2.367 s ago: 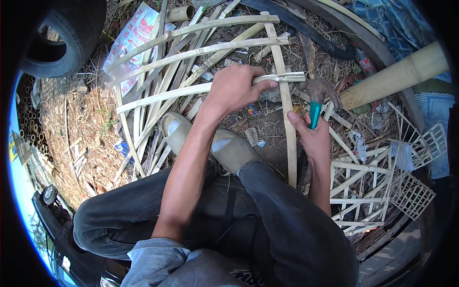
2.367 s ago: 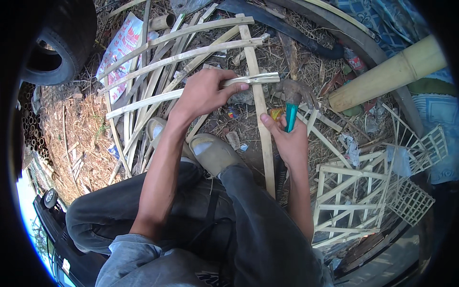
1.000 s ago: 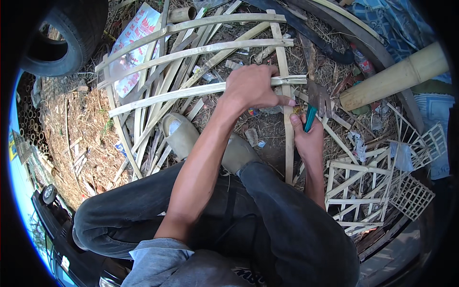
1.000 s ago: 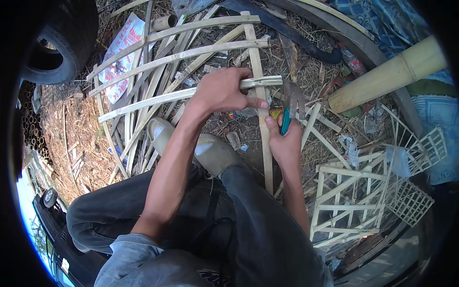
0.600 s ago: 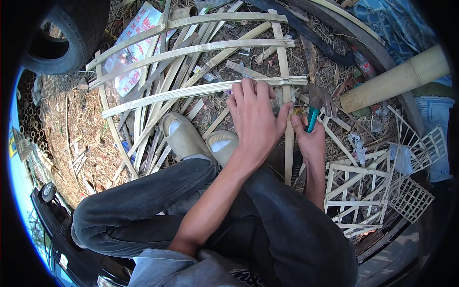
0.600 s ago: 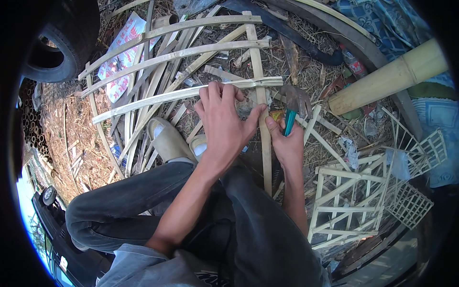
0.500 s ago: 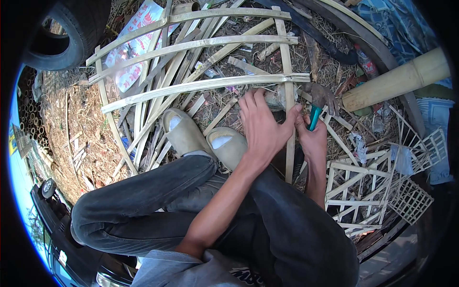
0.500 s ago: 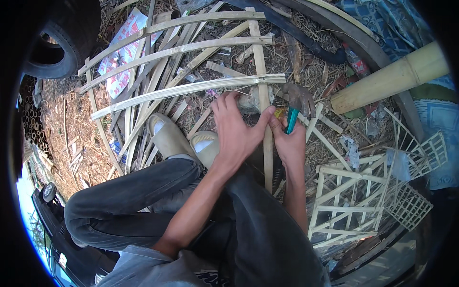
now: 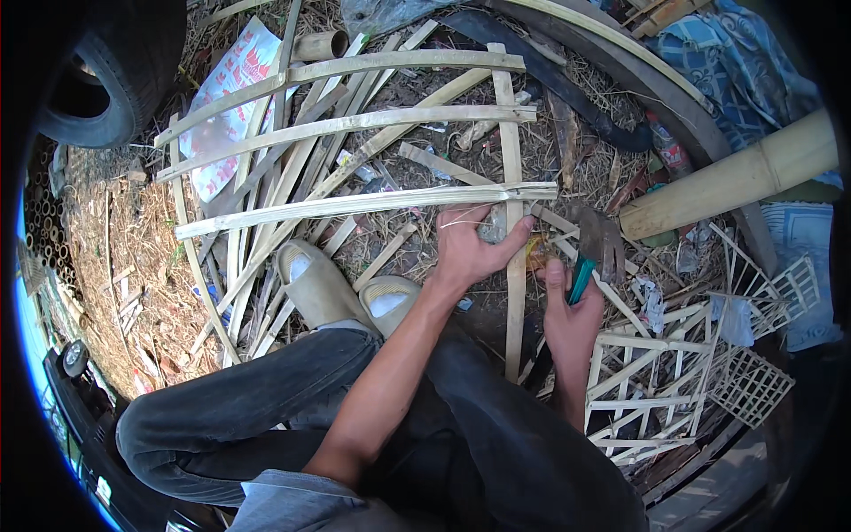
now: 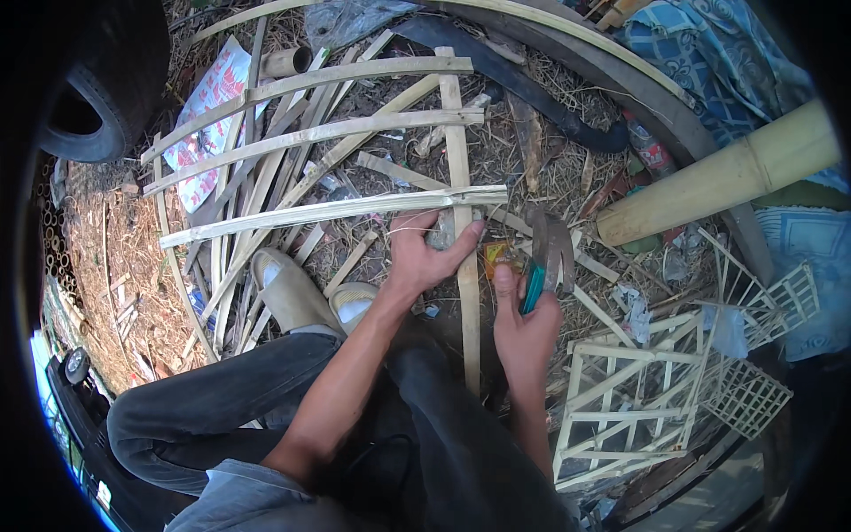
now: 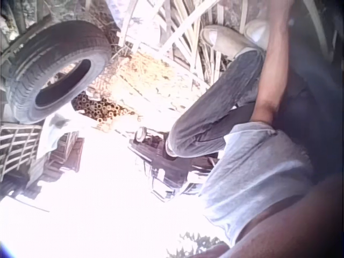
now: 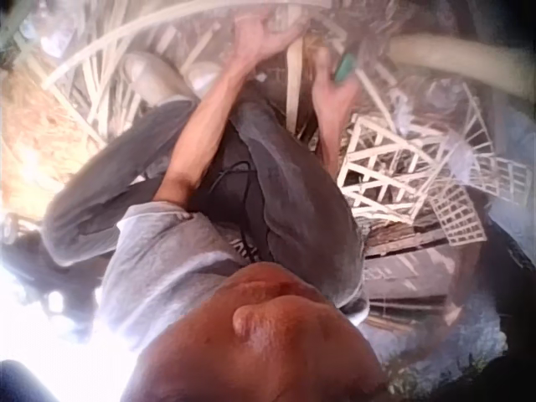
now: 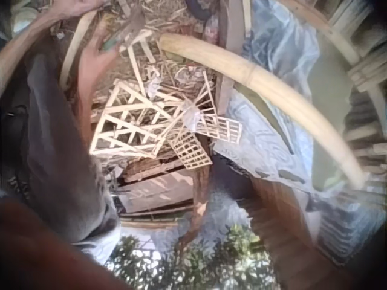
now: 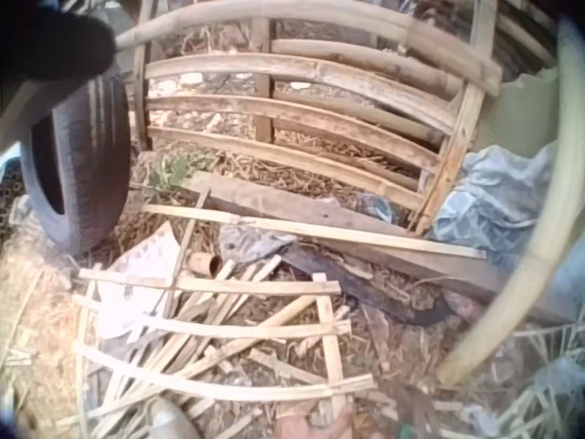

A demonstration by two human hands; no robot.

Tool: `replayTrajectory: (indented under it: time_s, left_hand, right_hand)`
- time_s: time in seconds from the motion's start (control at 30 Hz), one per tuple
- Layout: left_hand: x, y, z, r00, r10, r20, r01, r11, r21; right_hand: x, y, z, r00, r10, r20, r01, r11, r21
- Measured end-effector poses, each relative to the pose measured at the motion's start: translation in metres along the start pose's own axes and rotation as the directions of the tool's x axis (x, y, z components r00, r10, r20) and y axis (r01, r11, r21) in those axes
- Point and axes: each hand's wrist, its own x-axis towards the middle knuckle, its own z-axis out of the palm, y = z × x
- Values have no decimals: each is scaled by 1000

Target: The person builds a bamboo lattice structure by hammering nails through thin wood strips to secure them at intersections.

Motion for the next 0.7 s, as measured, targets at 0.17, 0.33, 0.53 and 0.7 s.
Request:
replayTrajectory:
  time_s: [0.17,0.33,0.53,0.7]
  left_hand:
    - [-2,-9,6,997,-51,-63,46,995,-84]
    - [-1,-11,7,997,20,-68,-22,1000,-18]
    - [-1,-4,4,997,-81,15,82,996,-45]
    - [-2,-4,3,998,-5,-63,3,1000,-28]
  right_hand:
    - [-22,-58,-29,994,85,68,-93,988,127]
    - [0,-61,-22,921,-104,375,199,954,-225]
    - [6,-51,-20,930,-265,254,327,912,-247]
    - [-7,-78,-29,989,-73,129,72,997,15]
